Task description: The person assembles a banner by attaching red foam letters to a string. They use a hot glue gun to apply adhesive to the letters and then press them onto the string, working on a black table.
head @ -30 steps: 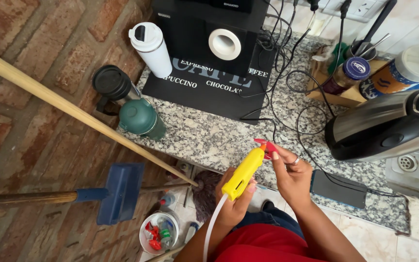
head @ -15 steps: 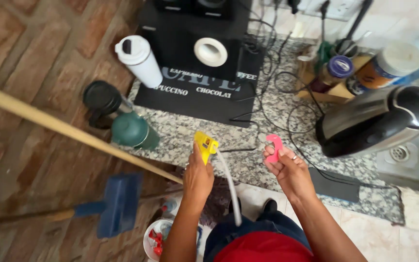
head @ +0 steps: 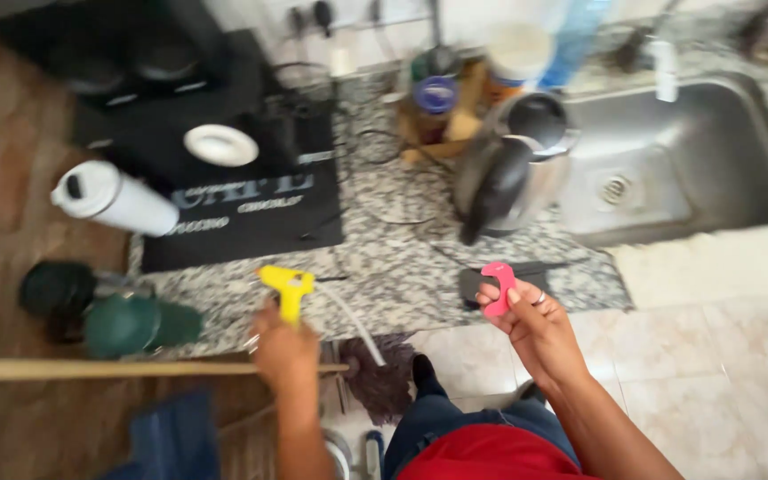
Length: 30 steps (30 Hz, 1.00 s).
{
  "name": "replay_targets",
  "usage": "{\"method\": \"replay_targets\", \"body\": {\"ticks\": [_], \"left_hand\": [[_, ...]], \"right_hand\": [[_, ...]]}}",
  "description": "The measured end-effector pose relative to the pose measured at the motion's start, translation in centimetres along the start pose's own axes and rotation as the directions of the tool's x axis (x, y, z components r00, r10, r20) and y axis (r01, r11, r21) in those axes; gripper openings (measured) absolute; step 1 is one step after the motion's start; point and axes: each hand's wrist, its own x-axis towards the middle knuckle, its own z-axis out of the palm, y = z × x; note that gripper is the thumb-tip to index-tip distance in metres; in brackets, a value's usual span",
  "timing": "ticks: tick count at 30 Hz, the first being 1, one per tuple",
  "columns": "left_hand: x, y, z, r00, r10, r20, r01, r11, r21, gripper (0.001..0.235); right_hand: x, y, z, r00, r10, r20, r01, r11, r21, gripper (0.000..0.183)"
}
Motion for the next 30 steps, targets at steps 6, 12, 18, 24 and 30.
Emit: {"method": "replay_targets", "body": {"ticks": [6, 12, 18, 24, 30], "left_hand": [[-9.5, 12.0, -11.5, 0.911, 0.378, -0.165, -0.411, 0.865, -0.287, 0.037], [-25.5, 37.4, -10.3, 0.634, 0.77, -0.07, -0.366, 0.219, -0.904, 0.004], [-39.5, 58.0, -8.1, 0.276, 0.948, 0.158, 0.071, 0.144, -0.987, 0.013], [-49.4, 73.2, -4.6, -0.062, 0.945, 0.321, 0.13, 0.327, -0.936, 0.008], [-56.6, 89.4, 0.5, -0.251, 0.91, 0.331, 0.216, 0.386, -0.897, 0.007]], "right_hand": [[-4.5, -4.7, -14.1, 0.999, -0.03, 0.025, 0.025, 0.982, 0.186, 0.012], [-9.6, -11.0, -33.2, 0.976, 0.128, 0.178, -0.199, 0.858, 0.474, 0.027], [-15.7, -17.5, -47.7, 0.935, 0.021, 0.354, -0.324, 0.457, 0.828, 0.022], [-17.7, -20.9, -61.0, 0.988, -0.061, 0.145, -0.109, 0.396, 0.912, 0.011], [-14.7, -28.2, -73.5, 0.991, -0.135, 0.012, 0.034, 0.326, 0.945, 0.013]]}}
